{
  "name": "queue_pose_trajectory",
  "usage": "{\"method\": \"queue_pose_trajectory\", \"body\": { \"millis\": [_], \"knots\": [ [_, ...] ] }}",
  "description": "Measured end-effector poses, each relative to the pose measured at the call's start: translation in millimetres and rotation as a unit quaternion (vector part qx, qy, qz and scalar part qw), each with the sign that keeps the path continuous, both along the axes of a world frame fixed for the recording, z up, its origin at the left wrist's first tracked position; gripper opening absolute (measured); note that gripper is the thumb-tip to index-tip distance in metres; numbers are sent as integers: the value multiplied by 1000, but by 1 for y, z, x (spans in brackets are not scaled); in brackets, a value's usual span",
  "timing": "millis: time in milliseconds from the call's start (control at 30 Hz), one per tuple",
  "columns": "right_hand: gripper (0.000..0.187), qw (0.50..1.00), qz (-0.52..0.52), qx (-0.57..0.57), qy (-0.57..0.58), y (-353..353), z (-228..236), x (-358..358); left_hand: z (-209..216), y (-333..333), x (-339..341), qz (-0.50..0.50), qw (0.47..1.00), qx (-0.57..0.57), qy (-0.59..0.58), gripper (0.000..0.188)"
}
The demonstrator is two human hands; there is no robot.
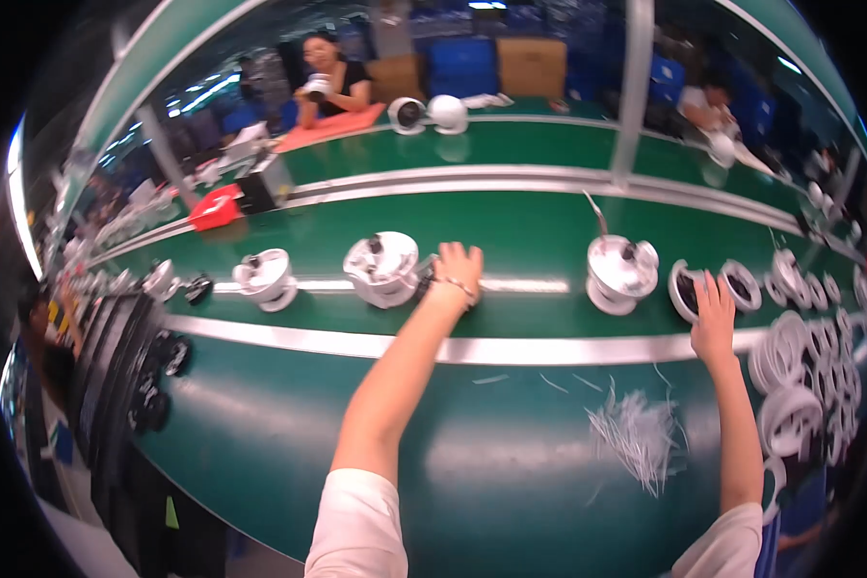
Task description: Assembling internal electronic components into plastic dome housings on a factory assembly line.
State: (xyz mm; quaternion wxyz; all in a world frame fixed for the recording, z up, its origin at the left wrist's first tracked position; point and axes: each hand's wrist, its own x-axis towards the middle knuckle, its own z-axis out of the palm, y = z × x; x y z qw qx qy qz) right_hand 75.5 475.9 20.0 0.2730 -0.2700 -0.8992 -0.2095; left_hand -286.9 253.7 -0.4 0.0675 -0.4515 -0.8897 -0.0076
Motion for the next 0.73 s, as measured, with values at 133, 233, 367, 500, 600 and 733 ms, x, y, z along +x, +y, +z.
{"method": "queue_pose_trajectory", "body": {
  "millis": [133, 233, 367, 500, 600, 733],
  "knots": [
    [46, 995, 83, -13, 58, -59, 23, 37, 0, 18, -11, 24, 995, -52, -77, 34],
    [28, 991, 82, 14, 109, -62, 18, 97, 8, 26, -16, -2, 1000, -19, -11, 48],
    [15, 977, -55, 25, 207, -46, -4, 207, -6, 40, -24, -61, 996, 50, 38, 39],
    [14, 917, -320, -125, 205, -35, -17, 278, 14, 30, 11, -153, 979, 136, -5, 15],
    [38, 898, -367, -226, 90, -37, -33, 281, 23, -2, 57, -189, 946, 264, 12, 12],
    [47, 892, -313, -327, 17, -34, -60, 263, 21, -32, 79, -139, 936, 317, -59, 12]
  ]
}}
